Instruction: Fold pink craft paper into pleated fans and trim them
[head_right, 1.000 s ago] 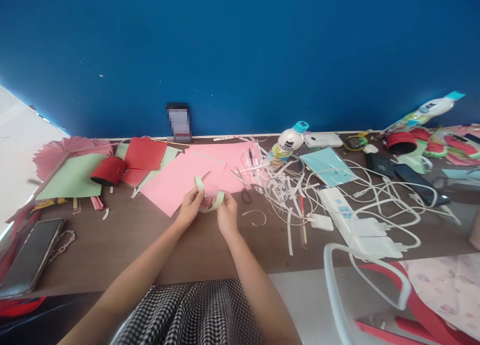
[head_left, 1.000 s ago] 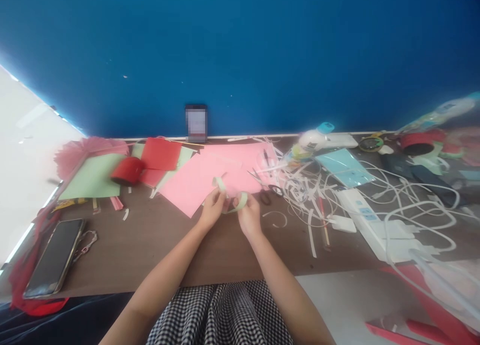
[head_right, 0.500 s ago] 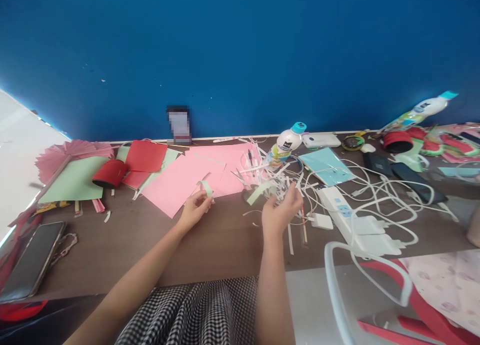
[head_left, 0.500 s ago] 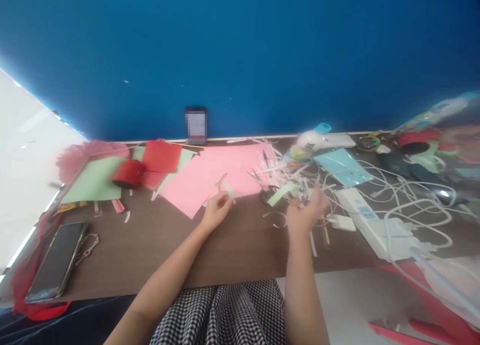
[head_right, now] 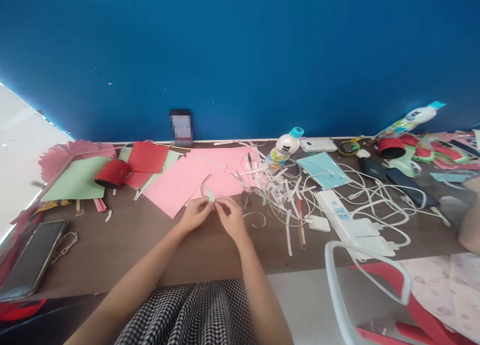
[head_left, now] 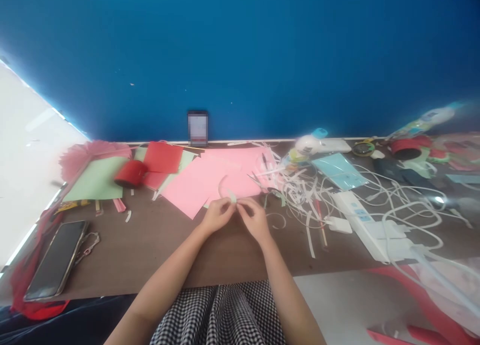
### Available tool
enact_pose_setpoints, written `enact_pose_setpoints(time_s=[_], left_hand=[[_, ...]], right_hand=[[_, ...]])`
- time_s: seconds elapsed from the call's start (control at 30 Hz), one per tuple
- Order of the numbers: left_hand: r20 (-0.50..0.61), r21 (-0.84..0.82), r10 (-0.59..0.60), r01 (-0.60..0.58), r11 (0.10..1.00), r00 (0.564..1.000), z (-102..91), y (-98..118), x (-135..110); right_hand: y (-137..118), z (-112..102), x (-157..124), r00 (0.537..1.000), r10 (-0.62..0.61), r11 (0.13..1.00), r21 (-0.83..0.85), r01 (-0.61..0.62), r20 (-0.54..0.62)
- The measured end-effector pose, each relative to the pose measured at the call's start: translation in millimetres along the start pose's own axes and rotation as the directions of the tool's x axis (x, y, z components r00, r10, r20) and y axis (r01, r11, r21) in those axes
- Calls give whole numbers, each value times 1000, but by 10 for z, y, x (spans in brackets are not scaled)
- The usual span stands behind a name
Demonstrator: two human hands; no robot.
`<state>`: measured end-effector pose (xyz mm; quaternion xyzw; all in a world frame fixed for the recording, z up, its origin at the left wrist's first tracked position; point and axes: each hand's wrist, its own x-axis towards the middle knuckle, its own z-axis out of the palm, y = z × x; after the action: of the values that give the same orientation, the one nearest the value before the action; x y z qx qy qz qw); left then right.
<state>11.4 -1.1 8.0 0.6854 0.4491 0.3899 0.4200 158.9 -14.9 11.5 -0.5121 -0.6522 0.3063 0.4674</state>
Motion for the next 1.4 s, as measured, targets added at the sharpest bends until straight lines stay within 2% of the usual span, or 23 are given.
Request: enact_pose_setpoints(time_s=[0.33,0.77,0.93,1.03,1.17,1.33,1.4], left_hand=[[34,201,92,-97,975,995,-52,15,11],[73,291,154,-169,942,985,-82,-4,32],[65,218,139,-150,964,988,-77,-7,30],[55,112,83,-89,990,995,-66,-20,40],[109,-18,6,-4,1000,994,-58,-41,59],[114,-90,-27,38,995,993,-74,-52,61],[126,-106,-28,41,993,992,-80,-48,57]], right_hand=[[44,51,-65,999,-31,1000,-3,31,-10],[46,68,-81,995,-100,990,-106,98,-12],[57,88,-102,989,-144,973,-183,138,-21],[61,98,-107,983,-178,961,-220,166,-36],[73,96,-102,979,-196,950,-257,176,-54],[77,70,-82,977,-143,971,-215,108,-155],[66,65,-77,983,-107,984,-159,83,-150]])
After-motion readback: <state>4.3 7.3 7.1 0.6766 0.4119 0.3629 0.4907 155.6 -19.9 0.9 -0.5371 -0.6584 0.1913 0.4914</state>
